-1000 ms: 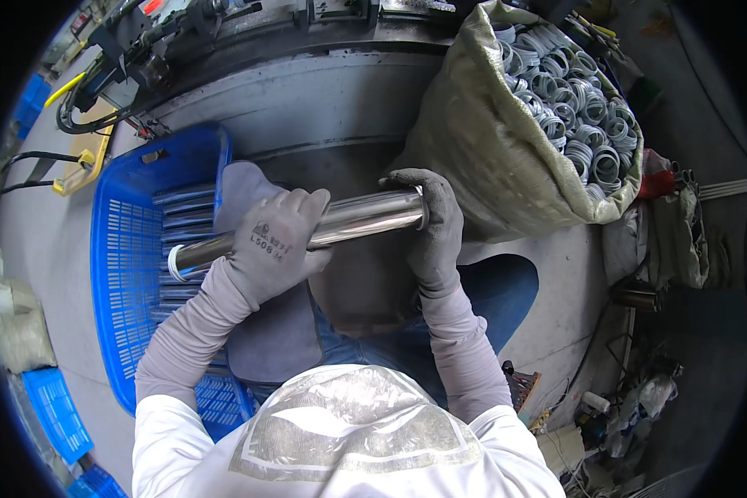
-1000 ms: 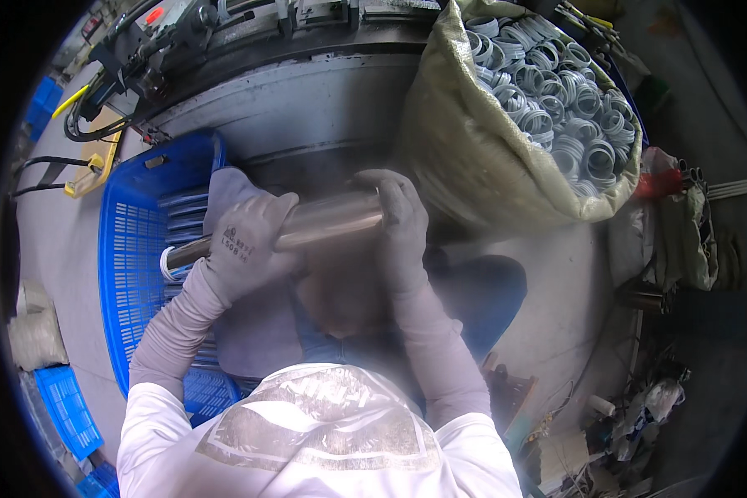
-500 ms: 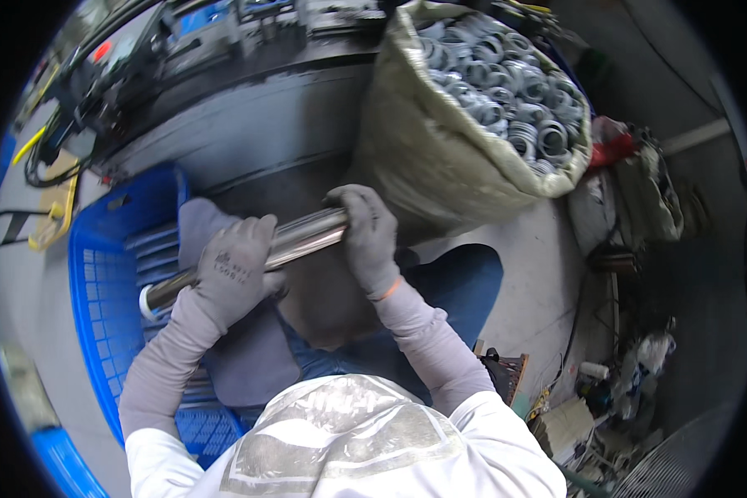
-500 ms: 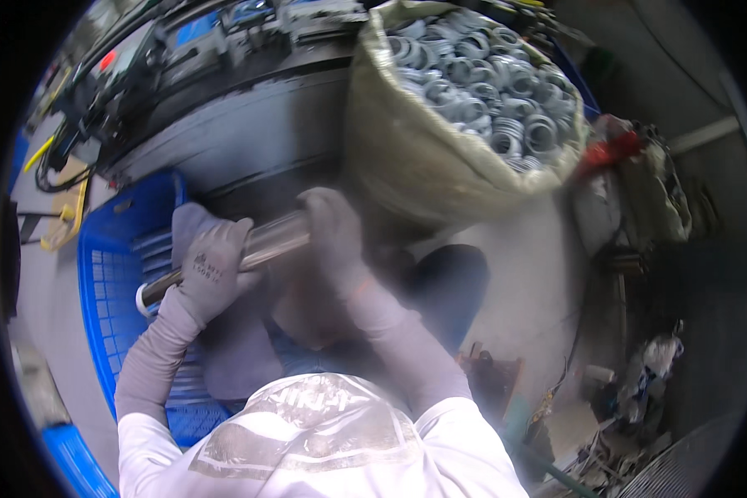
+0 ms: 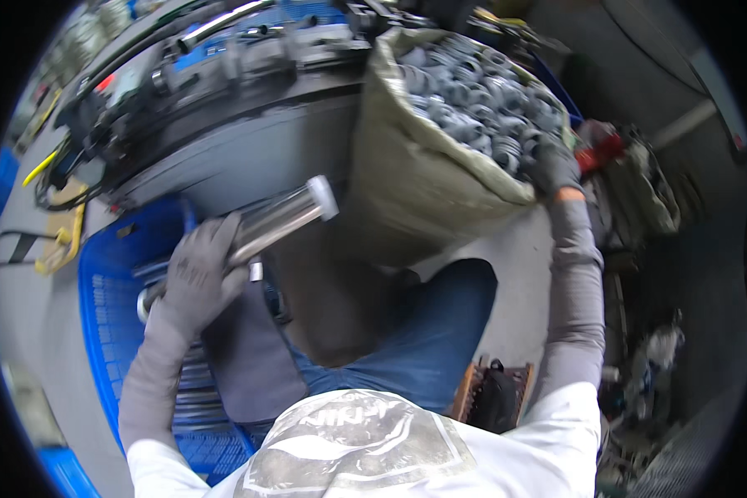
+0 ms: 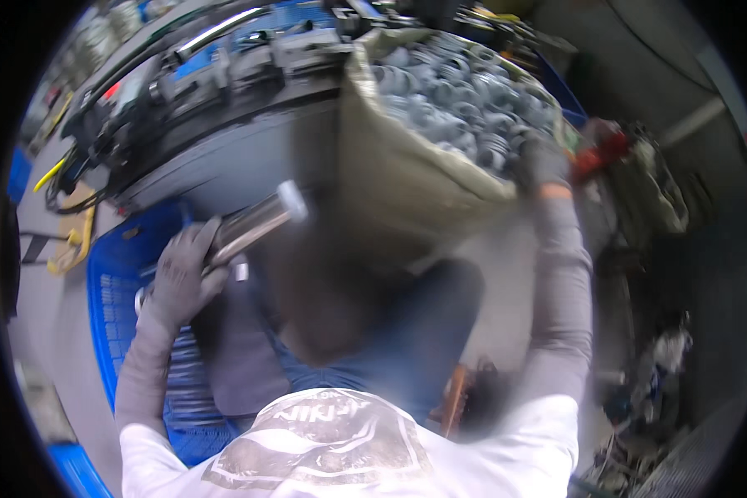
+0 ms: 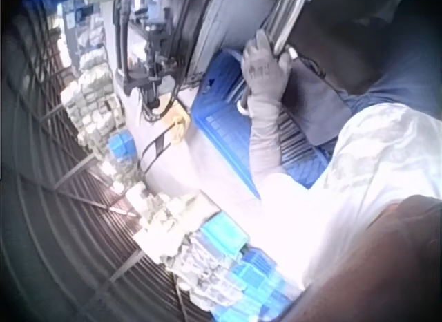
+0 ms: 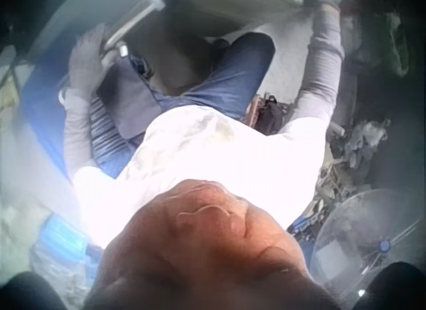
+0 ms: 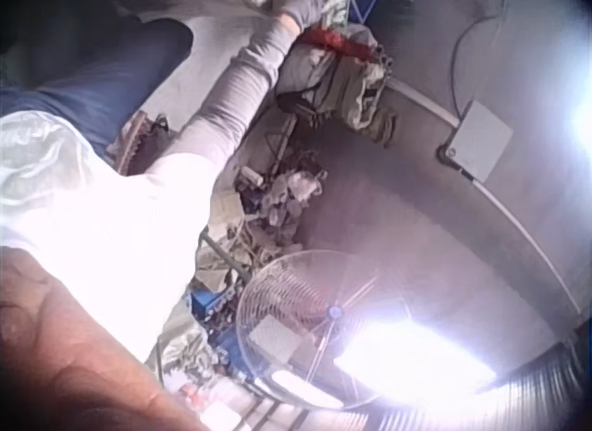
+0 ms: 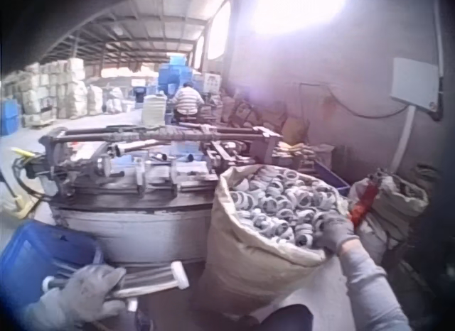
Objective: The recorder is assembling metal rings onto metal tubes and placing them into a machine and storage baskets in a factory setting.
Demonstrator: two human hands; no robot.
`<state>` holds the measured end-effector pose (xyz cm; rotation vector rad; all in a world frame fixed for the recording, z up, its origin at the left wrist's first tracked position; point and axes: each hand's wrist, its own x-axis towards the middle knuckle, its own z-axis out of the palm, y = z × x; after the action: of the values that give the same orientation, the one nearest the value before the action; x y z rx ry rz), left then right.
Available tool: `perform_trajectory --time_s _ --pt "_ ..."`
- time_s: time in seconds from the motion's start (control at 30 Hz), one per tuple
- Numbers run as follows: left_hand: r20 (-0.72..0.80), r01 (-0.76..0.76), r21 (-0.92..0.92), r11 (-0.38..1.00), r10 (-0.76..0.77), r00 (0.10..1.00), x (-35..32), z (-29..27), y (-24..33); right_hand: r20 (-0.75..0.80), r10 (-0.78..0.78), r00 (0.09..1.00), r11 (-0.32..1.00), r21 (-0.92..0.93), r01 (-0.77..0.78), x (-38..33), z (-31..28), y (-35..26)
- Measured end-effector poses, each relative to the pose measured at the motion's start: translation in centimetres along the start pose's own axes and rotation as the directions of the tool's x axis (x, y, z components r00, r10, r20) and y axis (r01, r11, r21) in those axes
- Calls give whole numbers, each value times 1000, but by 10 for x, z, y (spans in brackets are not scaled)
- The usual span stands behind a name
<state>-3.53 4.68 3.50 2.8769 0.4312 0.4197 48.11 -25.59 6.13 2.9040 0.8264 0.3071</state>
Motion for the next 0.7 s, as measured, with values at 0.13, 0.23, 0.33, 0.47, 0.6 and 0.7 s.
perform_trajectory --time_s 0.13,0.23,0.33,0.47,0.6,0.7 --pt "-281 -64 282 957 147 948 83 -7 -31 -85 -10 996 990 137 22 -7 -2 9" --pt "-408 -9 423 906 199 891 160 -20 -56 -154 51 987 986 163 -26 -10 -13 4" --pt "-387 77 498 864 141 911 219 -39 -67 -533 -15 846 819 478 316 -44 -45 -39" --pt "-374 149 536 831 76 924 289 -19 -105 -344 -235 909 266 877 401 -159 -65 -162" --pt "-274 175 504 846 -35 961 369 4 -95 -178 -495 850 41 973 227 -175 32 -222" --pt "-149 176 479 860 -118 982 393 6 -129 133 -509 851 305 952 33 -184 90 -231"
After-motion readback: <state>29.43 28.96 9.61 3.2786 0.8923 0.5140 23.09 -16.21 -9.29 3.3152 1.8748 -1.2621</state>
